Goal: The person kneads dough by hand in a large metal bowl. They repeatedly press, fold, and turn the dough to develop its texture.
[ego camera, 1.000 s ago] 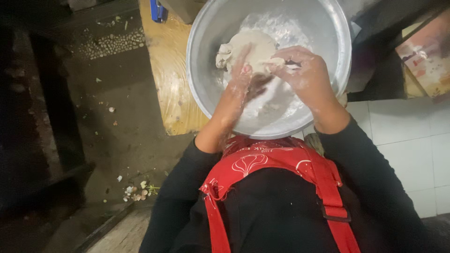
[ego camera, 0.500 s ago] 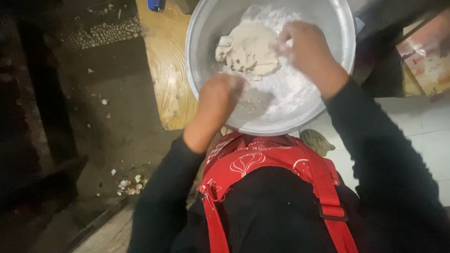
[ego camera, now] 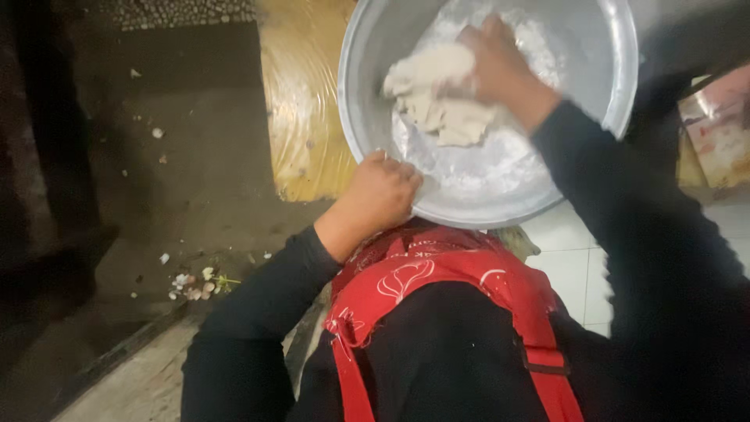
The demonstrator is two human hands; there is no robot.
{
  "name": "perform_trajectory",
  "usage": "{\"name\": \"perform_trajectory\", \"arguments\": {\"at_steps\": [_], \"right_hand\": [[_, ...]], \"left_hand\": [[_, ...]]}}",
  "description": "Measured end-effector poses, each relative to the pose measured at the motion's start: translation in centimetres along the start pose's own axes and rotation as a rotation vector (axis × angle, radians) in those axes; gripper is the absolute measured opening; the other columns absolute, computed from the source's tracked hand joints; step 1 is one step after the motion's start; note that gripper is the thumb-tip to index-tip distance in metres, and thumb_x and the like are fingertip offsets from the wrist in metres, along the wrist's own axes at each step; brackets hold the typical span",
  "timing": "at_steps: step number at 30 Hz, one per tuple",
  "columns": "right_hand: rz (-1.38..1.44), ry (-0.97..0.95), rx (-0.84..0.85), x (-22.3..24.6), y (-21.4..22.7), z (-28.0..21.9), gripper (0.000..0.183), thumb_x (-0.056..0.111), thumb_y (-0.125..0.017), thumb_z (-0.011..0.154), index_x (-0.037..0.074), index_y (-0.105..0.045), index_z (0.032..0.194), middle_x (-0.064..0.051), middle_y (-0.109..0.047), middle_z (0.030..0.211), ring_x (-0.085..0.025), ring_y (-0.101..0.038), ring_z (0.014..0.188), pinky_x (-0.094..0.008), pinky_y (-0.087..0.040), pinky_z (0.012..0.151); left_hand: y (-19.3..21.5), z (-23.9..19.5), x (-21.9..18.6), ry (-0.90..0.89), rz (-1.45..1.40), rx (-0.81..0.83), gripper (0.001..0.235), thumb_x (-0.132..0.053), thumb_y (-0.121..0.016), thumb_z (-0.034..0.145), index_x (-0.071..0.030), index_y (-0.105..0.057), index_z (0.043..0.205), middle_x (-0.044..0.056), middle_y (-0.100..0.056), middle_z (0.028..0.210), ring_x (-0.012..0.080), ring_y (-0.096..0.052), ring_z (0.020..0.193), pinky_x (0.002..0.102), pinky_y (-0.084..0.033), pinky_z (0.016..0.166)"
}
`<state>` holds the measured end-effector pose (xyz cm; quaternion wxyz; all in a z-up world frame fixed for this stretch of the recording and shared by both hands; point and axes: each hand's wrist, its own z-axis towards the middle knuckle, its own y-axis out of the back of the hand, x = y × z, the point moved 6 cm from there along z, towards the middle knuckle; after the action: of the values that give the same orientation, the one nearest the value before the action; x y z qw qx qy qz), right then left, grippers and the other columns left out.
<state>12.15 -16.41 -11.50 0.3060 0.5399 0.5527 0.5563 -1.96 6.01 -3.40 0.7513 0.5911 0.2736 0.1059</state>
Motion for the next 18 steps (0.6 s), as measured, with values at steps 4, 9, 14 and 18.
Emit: {"name": "perform_trajectory", "arguments": {"at_steps": [4,9,14,18], "right_hand": [[0.394,0.113,-0.085,7.3,3.4,-7.8,0.07,0.026,-0.082,0.088,0.003,-0.049,0.145,-0.023,-0.051,0.155,-0.041,-0.058,0.126,-0.048,-0.049,0.104],[0.141,0.221,0.194,11.3,3.3,-13.3,0.076,0.006,-0.067,0.081,0.028,-0.051,0.151,-0.016,-0.046,0.155,-0.041,-0.055,0.129,-0.048,-0.046,0.103],[-0.019,0.152,0.193,12.3,0.2,-10.0,0.061,0.015,-0.066,0.089,0.029,-0.054,0.147,-0.023,-0.044,0.155,-0.046,-0.05,0.125,-0.058,-0.044,0.097],[-0.204,0.261,0.019,13.1,-1.3,-7.9,0.07,0.016,-0.071,0.077,0.03,-0.06,0.145,-0.02,-0.053,0.149,-0.044,-0.051,0.126,-0.059,-0.044,0.098]], "left_hand": [[0.1,-0.5,-0.9,-0.027,-0.012,-0.058,0.018,-0.02,-0.067,0.072,-0.012,-0.07,0.087,0.005,-0.068,0.081,0.0244,-0.067,0.075,0.041,-0.047,0.076],[-0.5,-0.4,-1.3,-0.023,-0.04,-0.103,0.009,-0.02,-0.065,0.076,-0.013,-0.067,0.083,0.004,-0.065,0.077,0.0236,-0.066,0.073,0.041,-0.048,0.076],[-0.6,-1.1,-1.7,-0.077,-0.048,-0.198,0.005,-0.018,-0.063,0.082,-0.013,-0.064,0.084,0.002,-0.062,0.077,0.0199,-0.064,0.071,0.036,-0.046,0.071],[-0.9,-1.2,-1.2,-0.069,-0.077,-0.229,0.005,-0.019,-0.063,0.083,-0.014,-0.062,0.081,0.002,-0.06,0.078,0.0189,-0.063,0.072,0.035,-0.047,0.071]]}}
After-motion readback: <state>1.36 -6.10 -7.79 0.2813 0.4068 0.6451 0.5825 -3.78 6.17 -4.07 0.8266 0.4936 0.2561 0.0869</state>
